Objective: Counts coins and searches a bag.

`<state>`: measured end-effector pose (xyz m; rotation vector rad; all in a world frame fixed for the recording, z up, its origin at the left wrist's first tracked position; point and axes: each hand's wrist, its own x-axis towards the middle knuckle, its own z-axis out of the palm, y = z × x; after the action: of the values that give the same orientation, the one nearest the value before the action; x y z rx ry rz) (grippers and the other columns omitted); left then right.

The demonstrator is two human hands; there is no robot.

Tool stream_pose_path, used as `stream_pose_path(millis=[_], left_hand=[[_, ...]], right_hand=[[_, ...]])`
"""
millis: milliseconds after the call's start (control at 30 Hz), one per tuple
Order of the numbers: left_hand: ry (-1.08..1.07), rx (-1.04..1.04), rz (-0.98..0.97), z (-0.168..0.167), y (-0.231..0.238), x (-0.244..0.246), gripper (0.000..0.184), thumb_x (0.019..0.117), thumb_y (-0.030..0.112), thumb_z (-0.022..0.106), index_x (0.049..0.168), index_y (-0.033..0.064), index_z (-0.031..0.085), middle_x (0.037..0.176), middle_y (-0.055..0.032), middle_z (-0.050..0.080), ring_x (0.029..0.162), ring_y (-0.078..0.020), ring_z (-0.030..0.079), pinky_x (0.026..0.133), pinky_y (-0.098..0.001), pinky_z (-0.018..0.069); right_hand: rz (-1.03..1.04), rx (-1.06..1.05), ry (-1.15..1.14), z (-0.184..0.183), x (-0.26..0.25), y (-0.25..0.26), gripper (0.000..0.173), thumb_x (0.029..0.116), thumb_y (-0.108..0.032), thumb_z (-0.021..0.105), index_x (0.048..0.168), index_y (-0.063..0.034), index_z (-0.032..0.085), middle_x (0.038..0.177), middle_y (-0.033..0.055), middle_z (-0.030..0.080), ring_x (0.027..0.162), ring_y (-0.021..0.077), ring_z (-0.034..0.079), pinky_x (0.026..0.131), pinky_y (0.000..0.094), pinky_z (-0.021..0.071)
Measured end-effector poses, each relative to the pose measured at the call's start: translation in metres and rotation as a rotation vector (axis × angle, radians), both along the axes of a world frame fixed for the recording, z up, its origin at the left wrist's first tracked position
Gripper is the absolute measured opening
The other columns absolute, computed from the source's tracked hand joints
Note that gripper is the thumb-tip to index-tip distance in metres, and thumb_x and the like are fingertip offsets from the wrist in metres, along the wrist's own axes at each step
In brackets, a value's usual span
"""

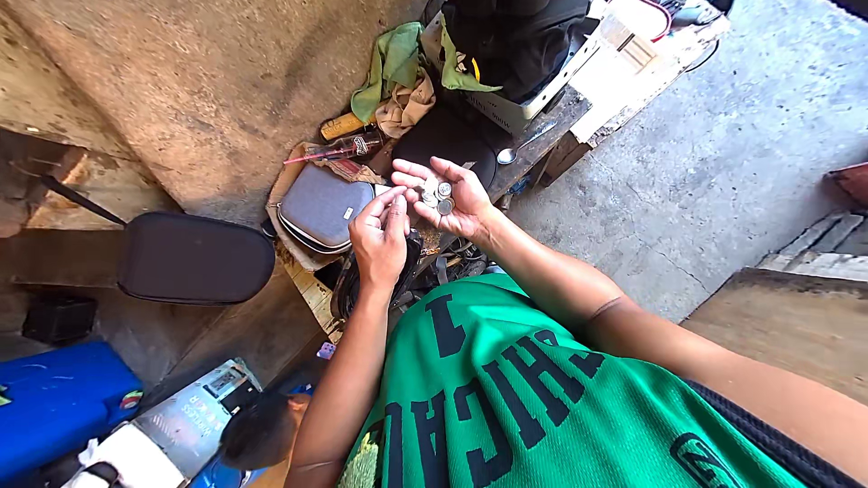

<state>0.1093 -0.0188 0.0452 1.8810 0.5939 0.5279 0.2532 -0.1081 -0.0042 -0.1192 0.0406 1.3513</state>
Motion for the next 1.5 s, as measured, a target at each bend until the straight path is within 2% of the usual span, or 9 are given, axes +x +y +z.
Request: stream_pose_path(millis=[200,333,500,800,1000,1133,1267,1367,1500], left_hand=[[0.006,0.230,0.057,0.011,-0.005,-0.013,0.027,0.1061,0.016,0.051,0.130,0.0120,0.063,0.073,-0.0007,0.061,0.050,-0.0083,0.050,0.044,-0.0219,0.0428],[0.150,0.554,-0.041,0.020,-0.015,-0.014,0.026,0.1004,0.024,0.066,0.123,0.0111,0.070,0.078,0.0007,0.067,0.057,-0.0060,0.057,0.051,-0.0260,0.0496],[0.440,0.729,-0.043,0.019,-0.022,-0.008,0.041,0.1002,0.037,0.066,0.132,0.0118,0.068,0.082,-0.0070,0.073,0.062,-0.0231,0.066,0.055,-0.0477,0.0525],[0.449,0.546,0.020,0.009,-0.021,0.001,0.023,0.0953,0.024,0.072,0.115,0.0113,0.073,0.079,-0.0052,0.072,0.066,-0.0202,0.067,0.063,-0.0471,0.0560],[0.361,0.343,0.004,0.007,-0.017,0.002,0.008,0.0907,0.018,0.075,0.096,0.0130,0.072,0.071,0.0011,0.065,0.059,-0.0106,0.060,0.054,-0.0328,0.0508],[0.322,0.318,-0.064,0.003,-0.022,-0.010,0.012,0.0931,0.022,0.076,0.093,0.0131,0.068,0.067,-0.0006,0.062,0.052,-0.0132,0.055,0.046,-0.0321,0.0462],[0.236,0.229,-0.054,0.003,-0.013,-0.011,0.013,0.0956,0.028,0.073,0.093,0.0150,0.069,0.075,0.0016,0.066,0.061,-0.0096,0.061,0.052,-0.0281,0.0508],[0.151,0.028,-0.033,0.002,-0.008,-0.015,0.013,0.0985,0.027,0.070,0.098,0.0144,0.067,0.079,0.0000,0.065,0.060,-0.0100,0.057,0.052,-0.0250,0.0475],[-0.025,-0.565,-0.050,0.000,-0.011,-0.018,0.013,0.1073,0.027,0.051,0.106,0.0202,0.062,0.075,0.0019,0.055,0.050,-0.0036,0.041,0.043,-0.0163,0.0327]], right_hand=[[-0.012,0.059,0.070,-0.004,-0.002,0.000,0.080,0.1070,-0.059,0.007,0.149,-0.0024,0.045,0.146,0.0241,0.054,0.130,0.0364,0.059,0.106,0.0473,0.0517],[-0.020,0.099,0.077,-0.007,-0.005,0.003,0.087,0.1030,-0.065,0.001,0.151,-0.0068,0.045,0.148,0.0228,0.053,0.134,0.0372,0.055,0.107,0.0500,0.0499],[0.003,0.090,0.014,0.000,-0.010,0.003,0.090,0.1011,-0.067,-0.004,0.153,-0.0118,0.045,0.151,0.0193,0.052,0.138,0.0362,0.052,0.108,0.0520,0.0481],[-0.017,0.069,0.026,-0.009,-0.018,0.003,0.085,0.1047,-0.061,-0.001,0.153,-0.0055,0.042,0.151,0.0218,0.051,0.140,0.0355,0.050,0.115,0.0482,0.0429],[-0.019,0.041,0.000,-0.006,-0.017,0.000,0.085,0.1048,-0.060,-0.003,0.150,-0.0056,0.045,0.146,0.0215,0.056,0.135,0.0344,0.055,0.112,0.0465,0.0459],[-0.019,0.025,0.029,-0.005,-0.018,0.000,0.084,0.1053,-0.059,-0.001,0.148,-0.0048,0.047,0.142,0.0221,0.058,0.133,0.0344,0.057,0.111,0.0458,0.0471],[-0.005,0.004,0.037,-0.002,-0.017,0.000,0.084,0.1051,-0.061,0.001,0.148,-0.0061,0.049,0.141,0.0215,0.060,0.132,0.0340,0.058,0.110,0.0464,0.0484],[-0.007,-0.011,0.077,0.001,-0.017,0.002,0.085,0.1052,-0.062,0.002,0.146,-0.0047,0.050,0.138,0.0226,0.062,0.129,0.0343,0.060,0.109,0.0463,0.0495],[-0.002,-0.027,0.021,0.002,-0.021,-0.003,0.081,0.1054,-0.062,0.006,0.149,-0.0094,0.049,0.143,0.0176,0.059,0.132,0.0314,0.059,0.108,0.0473,0.0500]])
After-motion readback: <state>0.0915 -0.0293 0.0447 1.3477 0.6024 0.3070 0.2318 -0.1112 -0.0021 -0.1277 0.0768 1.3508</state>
